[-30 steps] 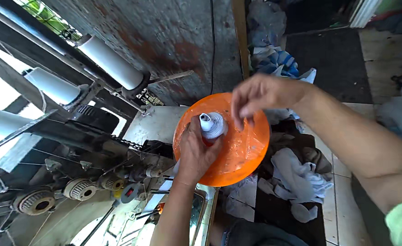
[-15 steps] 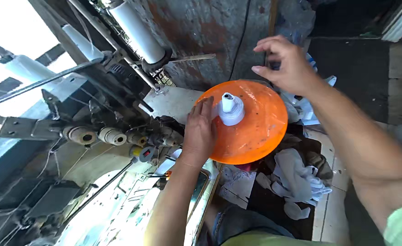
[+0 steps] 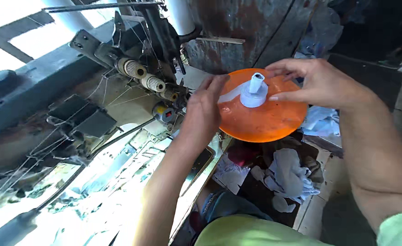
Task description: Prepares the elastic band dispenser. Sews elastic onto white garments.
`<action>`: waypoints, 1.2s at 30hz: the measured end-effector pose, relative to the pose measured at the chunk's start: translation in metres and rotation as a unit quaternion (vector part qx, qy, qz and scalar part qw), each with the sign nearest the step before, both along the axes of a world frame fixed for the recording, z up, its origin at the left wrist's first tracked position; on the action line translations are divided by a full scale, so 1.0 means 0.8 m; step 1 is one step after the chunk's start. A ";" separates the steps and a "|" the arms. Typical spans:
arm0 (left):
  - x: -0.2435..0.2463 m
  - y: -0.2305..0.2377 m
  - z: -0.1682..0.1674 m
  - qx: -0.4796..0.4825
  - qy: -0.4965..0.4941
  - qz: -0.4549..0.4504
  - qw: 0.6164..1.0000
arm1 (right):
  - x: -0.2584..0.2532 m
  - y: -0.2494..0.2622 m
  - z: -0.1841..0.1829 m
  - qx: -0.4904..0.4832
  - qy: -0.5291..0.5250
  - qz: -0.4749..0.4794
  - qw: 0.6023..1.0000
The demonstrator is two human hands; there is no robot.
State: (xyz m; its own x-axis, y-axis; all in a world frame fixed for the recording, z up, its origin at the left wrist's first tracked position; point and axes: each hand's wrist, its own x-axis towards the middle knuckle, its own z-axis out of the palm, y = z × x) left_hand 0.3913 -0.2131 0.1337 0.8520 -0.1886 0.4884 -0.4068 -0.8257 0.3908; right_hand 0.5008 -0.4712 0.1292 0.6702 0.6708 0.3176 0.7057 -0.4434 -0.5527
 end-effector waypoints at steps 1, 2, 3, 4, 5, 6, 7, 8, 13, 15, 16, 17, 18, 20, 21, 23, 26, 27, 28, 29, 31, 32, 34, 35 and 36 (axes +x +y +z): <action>-0.010 0.006 0.006 0.002 -0.007 -0.003 1.000 | -0.002 0.007 -0.001 0.021 0.002 0.008 1.000; -0.019 0.012 0.010 0.007 -0.012 -0.002 1.000 | -0.002 0.017 -0.004 0.035 0.001 0.022 0.999; -0.027 0.017 0.011 0.011 -0.023 -0.004 1.000 | -0.001 0.026 -0.008 0.040 -0.004 0.032 0.999; -0.037 0.023 0.011 0.020 -0.039 -0.007 0.999 | -0.002 0.034 -0.010 0.041 -0.017 0.033 0.998; -0.048 0.028 0.010 0.034 -0.054 -0.006 0.998 | -0.006 0.041 -0.009 0.048 -0.048 0.026 0.997; -0.060 0.034 0.009 0.047 -0.063 0.000 0.997 | -0.013 0.046 -0.004 0.067 -0.097 0.017 0.993; -0.073 0.041 0.005 0.054 -0.070 0.013 0.996 | -0.023 0.052 0.001 0.100 -0.160 0.009 0.982; -0.084 0.047 -0.002 0.058 -0.070 0.031 0.995 | -0.033 0.058 0.006 0.141 -0.219 0.011 0.965; -0.093 0.059 -0.050 0.073 -0.021 0.112 0.991 | -0.059 0.120 -0.011 0.055 -0.204 0.161 0.964; -0.082 0.060 -0.064 0.086 -0.033 0.117 0.989 | -0.046 0.140 -0.023 -0.043 -0.146 0.179 0.972; -0.078 0.061 -0.071 0.093 -0.039 0.120 0.988 | -0.042 0.145 -0.025 -0.080 -0.124 0.172 0.974; -0.074 0.063 -0.076 0.098 -0.041 0.121 0.987 | -0.040 0.146 -0.024 -0.105 -0.109 0.157 0.976; -0.071 0.063 -0.081 0.101 -0.043 0.123 0.986 | -0.041 0.145 -0.020 -0.118 -0.094 0.137 0.979; -0.066 0.065 -0.087 0.108 -0.056 0.129 0.984 | -0.040 0.138 -0.016 -0.063 -0.105 0.089 0.988; -0.064 0.066 -0.089 0.111 -0.067 0.133 0.983 | -0.036 0.135 -0.020 -0.004 -0.137 0.086 0.987; -0.060 0.065 -0.089 0.116 -0.073 0.142 0.980 | -0.032 0.136 -0.030 0.050 -0.171 0.130 0.975; -0.058 0.063 -0.080 0.108 -0.039 0.151 0.982 | -0.044 0.141 -0.020 -0.131 -0.076 0.164 0.975; -0.058 0.062 -0.078 0.103 -0.033 0.151 0.983 | -0.046 0.145 -0.013 -0.167 -0.043 0.143 0.975; -0.057 0.062 -0.078 0.099 -0.034 0.152 0.983 | -0.046 0.145 -0.011 -0.148 -0.043 0.117 0.981; -0.057 0.063 -0.077 0.098 -0.039 0.153 0.983 | -0.043 0.144 -0.013 -0.094 -0.069 0.098 0.988; -0.056 0.063 -0.079 0.095 -0.045 0.154 0.982 | -0.032 0.145 -0.022 0.028 -0.121 0.119 0.985; -0.056 0.062 -0.080 0.095 -0.048 0.154 0.982 | -0.031 0.146 -0.025 0.036 -0.114 0.144 0.982; -0.055 0.063 -0.080 0.098 -0.052 0.155 0.982 | -0.033 0.148 -0.024 -0.055 -0.059 0.163 0.983; -0.055 0.063 -0.080 0.101 -0.051 0.155 0.981 | -0.035 0.149 -0.019 -0.123 -0.031 0.157 0.979; -0.056 0.064 -0.080 0.101 -0.050 0.155 0.981 | -0.038 0.150 -0.014 -0.154 -0.023 0.135 0.979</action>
